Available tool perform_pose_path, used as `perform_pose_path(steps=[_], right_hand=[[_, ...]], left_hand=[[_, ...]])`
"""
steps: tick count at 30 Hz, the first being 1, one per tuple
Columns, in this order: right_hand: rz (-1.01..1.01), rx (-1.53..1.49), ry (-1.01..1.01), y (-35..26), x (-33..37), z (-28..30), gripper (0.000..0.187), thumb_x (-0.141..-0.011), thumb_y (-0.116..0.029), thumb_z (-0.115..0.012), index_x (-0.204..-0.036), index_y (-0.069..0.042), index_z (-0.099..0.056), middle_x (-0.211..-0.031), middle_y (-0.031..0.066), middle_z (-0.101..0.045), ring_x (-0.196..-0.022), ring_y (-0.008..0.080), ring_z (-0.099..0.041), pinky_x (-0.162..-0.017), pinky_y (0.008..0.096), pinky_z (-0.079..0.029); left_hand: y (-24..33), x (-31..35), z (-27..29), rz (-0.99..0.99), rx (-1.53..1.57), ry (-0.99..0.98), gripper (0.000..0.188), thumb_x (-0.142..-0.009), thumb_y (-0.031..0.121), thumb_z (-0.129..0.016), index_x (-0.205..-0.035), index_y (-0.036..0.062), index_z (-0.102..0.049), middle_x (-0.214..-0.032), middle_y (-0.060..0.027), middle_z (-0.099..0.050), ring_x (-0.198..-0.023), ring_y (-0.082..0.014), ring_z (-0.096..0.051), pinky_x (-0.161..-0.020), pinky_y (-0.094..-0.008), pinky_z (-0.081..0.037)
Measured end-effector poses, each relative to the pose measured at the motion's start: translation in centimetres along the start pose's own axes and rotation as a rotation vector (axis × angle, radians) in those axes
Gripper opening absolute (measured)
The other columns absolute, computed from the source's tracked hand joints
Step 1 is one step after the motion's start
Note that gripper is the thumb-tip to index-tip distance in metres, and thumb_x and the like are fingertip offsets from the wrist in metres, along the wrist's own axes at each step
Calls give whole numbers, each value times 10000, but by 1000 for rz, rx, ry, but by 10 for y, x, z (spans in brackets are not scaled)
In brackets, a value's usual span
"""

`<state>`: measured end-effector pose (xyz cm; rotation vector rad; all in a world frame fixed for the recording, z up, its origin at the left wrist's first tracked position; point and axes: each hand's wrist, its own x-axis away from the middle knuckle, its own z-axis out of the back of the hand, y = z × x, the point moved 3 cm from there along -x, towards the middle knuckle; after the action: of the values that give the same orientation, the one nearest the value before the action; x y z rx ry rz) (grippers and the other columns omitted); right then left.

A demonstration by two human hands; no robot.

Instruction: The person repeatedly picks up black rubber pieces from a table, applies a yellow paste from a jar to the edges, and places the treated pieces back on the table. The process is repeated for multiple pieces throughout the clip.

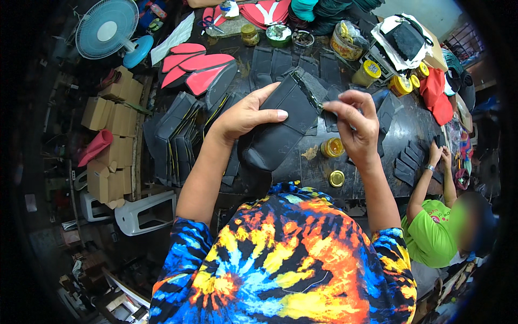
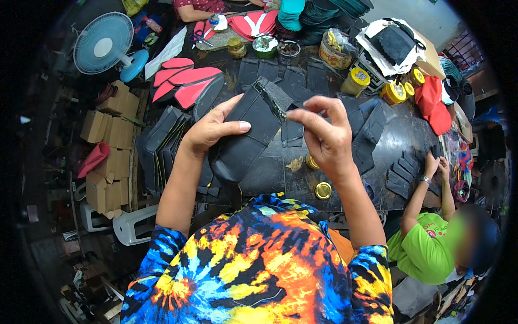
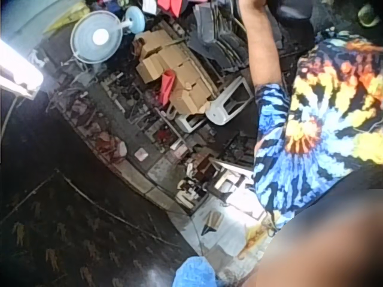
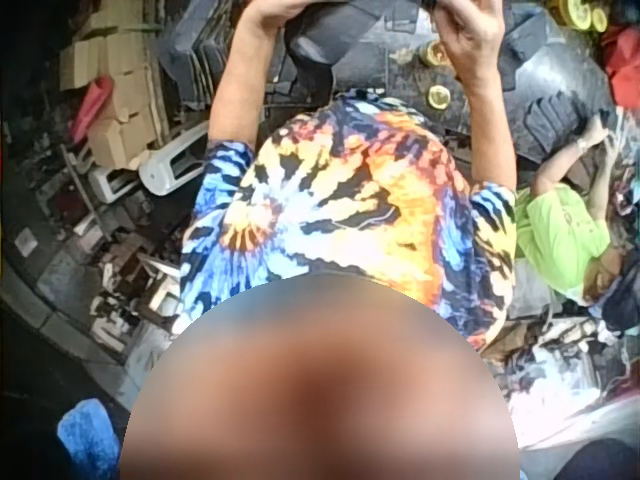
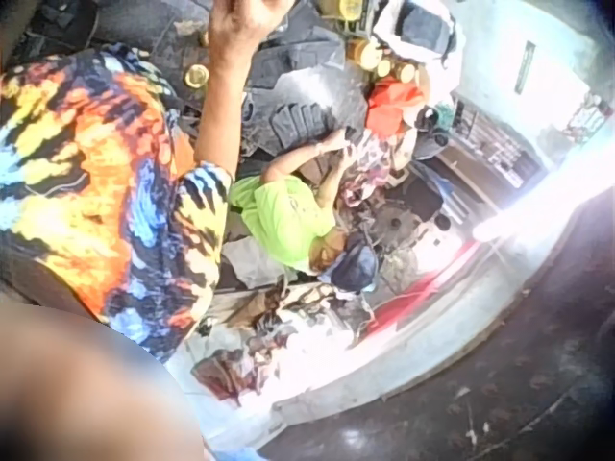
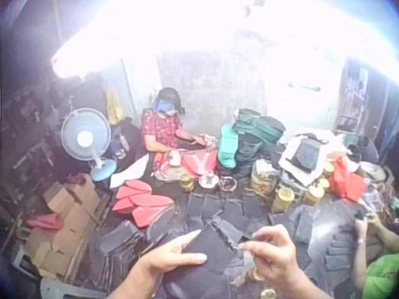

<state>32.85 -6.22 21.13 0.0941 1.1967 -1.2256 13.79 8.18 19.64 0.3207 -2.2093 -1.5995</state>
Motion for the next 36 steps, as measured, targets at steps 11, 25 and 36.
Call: perform_pose_path(steps=[11,25,36], right_hand=[[-198,-283,-119,15,28,-5,606,-817,131,-629,-1355,-141,-687,-1278,104,-561,-1136,220,-603,-959,314,-480],[-843,-744,-215,24,96,-8,960,-909,10,-714,-1659,-113,-129,-1109,84,-715,-963,136,-654,-899,277,-500],[-428,564,-585,72,146,16,521,-682,-537,-860,-1068,-189,-820,-1508,128,-510,-1357,339,-459,-1047,489,-390]], left_hand=[[-7,-9,16,-73,36,252,809,-897,111,-763,-1557,-67,-330,-1386,-147,-599,-1141,-186,-643,-996,-294,-514],[-95,-4,-62,-277,-224,181,377,-980,204,-709,-1292,1,-644,-1262,-72,-672,-1183,-186,-604,-1067,-353,-453],[-97,-2,-26,-25,164,405,348,-973,154,-724,-1254,-21,-617,-1158,-113,-690,-981,-199,-717,-781,-366,-652]])
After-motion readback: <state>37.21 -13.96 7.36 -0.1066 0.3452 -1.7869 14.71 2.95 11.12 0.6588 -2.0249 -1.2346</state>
